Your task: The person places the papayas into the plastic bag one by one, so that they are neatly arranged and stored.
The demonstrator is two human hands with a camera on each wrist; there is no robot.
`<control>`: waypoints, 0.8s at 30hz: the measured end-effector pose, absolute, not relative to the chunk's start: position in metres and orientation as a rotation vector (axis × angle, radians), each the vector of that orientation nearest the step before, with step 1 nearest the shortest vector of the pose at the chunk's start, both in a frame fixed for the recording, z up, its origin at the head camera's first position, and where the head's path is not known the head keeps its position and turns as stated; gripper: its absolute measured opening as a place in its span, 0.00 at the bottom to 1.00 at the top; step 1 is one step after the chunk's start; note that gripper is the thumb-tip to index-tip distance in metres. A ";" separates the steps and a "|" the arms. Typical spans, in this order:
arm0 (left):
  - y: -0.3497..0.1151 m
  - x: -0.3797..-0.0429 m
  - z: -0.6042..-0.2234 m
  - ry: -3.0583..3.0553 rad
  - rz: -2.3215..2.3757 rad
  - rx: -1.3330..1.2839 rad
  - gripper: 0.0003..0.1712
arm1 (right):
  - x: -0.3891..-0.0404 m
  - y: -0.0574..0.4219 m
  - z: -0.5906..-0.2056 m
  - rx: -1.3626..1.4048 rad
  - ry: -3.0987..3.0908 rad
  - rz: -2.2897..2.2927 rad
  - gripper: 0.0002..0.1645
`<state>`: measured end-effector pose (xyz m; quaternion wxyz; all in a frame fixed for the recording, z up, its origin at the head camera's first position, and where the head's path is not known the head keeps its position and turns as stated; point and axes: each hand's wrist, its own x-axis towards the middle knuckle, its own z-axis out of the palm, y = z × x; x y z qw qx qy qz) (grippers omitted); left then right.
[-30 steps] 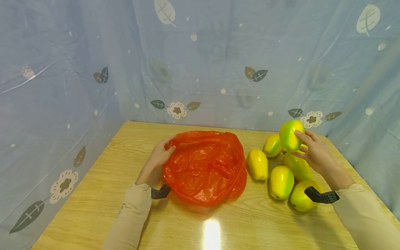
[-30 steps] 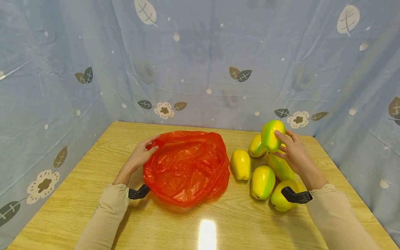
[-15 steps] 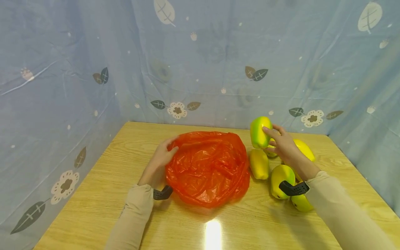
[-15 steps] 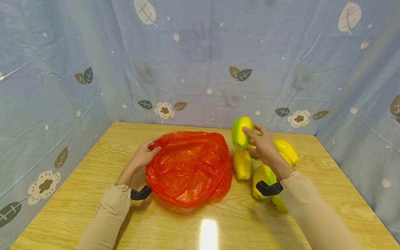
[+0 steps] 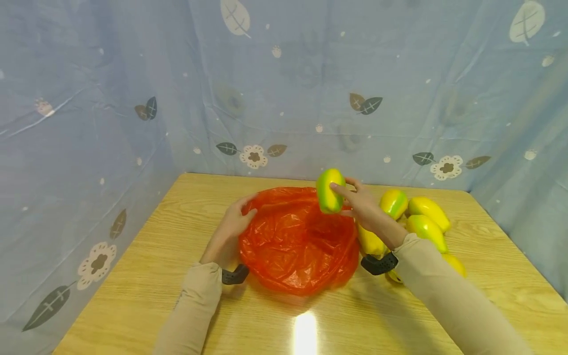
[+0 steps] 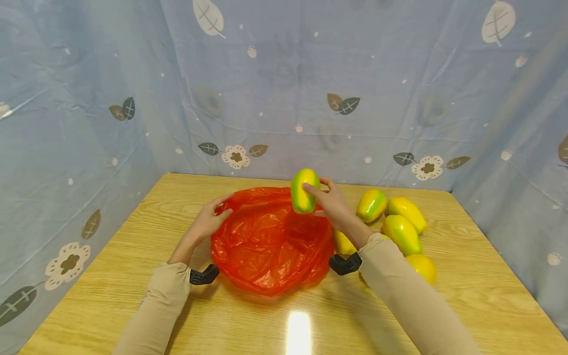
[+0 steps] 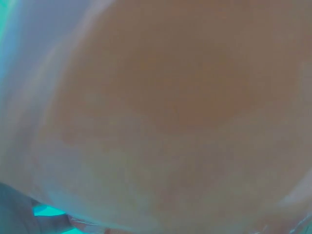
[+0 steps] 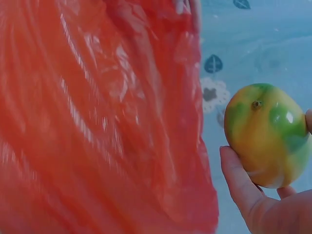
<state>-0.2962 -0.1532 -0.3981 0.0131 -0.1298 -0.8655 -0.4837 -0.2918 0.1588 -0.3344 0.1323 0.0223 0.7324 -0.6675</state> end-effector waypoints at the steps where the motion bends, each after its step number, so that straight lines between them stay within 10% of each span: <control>1: -0.152 -0.296 -0.398 -2.695 -1.501 -0.410 0.27 | -0.293 0.155 -0.336 0.068 2.129 -1.931 0.50; 24: -0.146 -0.297 -0.401 -2.710 -1.475 -0.392 0.26 | -0.304 0.083 -0.363 0.111 2.074 -1.871 0.44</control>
